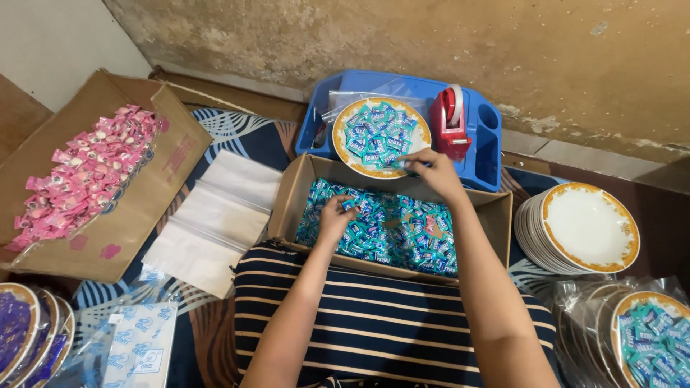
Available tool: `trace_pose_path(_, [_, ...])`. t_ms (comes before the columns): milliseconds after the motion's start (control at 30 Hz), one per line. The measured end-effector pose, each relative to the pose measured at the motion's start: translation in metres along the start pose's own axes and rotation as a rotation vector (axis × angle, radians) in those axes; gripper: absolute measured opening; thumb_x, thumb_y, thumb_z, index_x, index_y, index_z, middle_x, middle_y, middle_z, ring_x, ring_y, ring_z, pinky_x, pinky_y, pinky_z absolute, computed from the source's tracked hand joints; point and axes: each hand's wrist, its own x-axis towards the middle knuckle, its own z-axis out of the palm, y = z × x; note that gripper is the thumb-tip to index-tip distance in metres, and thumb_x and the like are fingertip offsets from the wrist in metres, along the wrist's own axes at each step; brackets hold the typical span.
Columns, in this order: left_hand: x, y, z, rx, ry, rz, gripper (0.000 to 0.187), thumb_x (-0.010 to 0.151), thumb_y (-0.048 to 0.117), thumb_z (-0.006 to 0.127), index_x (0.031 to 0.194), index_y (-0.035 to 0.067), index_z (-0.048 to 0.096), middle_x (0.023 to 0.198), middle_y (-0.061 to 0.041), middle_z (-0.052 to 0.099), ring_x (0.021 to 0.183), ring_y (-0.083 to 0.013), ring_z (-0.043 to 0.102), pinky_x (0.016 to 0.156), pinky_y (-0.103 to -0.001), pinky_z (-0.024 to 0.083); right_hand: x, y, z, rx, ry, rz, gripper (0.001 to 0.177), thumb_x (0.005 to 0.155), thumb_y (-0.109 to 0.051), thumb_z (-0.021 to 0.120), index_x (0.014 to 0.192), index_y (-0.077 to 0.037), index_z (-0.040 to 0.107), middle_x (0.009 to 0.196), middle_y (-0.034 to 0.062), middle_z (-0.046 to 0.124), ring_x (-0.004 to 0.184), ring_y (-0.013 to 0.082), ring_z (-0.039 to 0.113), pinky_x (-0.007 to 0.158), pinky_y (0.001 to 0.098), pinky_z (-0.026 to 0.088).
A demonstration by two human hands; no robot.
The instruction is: Packing and arranging small wrapped candies from a bulk box onto decorative plates and into smaller containers.
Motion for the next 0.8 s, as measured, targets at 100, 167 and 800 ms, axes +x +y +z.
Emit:
trace_pose_path(100, [0.000, 0.002, 0.001, 0.000, 0.007, -0.008, 0.038, 0.081, 0.002, 0.079, 0.117, 0.004, 0.069, 0.096, -0.018, 0.071, 0.076, -0.0203, 0.074, 0.070, -0.031, 0.063, 0.010, -0.003, -0.003, -0.012, 0.079, 0.081, 0.024, 0.088, -0.019, 0.075, 0.112, -0.019, 0.079, 0.094, 0.0059, 0.076, 0.092, 0.0220, 0.071, 0.086, 0.0384, 0.055])
trace_pose_path(167, [-0.004, 0.009, 0.002, -0.024, 0.001, 0.006, 0.038, 0.082, 0.001, 0.078, 0.118, 0.004, 0.068, 0.099, -0.019, 0.072, 0.081, -0.0225, 0.074, 0.073, -0.033, 0.062, 0.020, 0.014, 0.000, -0.024, 0.113, 0.110, 0.034, 0.087, -0.021, 0.075, 0.121, -0.023, 0.075, 0.101, 0.0063, 0.075, 0.098, 0.0249, 0.071, 0.090, 0.0403, 0.055])
trace_pose_path(800, [0.058, 0.094, 0.036, -0.047, -0.170, 0.267, 0.039, 0.082, 0.001, 0.084, 0.116, -0.001, 0.065, 0.098, -0.023, 0.071, 0.089, -0.0249, 0.075, 0.069, -0.030, 0.066, 0.011, -0.004, 0.016, 0.330, -0.104, 0.037, 0.033, 0.087, -0.005, 0.071, 0.118, 0.004, 0.072, 0.081, 0.0168, 0.071, 0.061, 0.0178, 0.064, 0.055, 0.0304, 0.052])
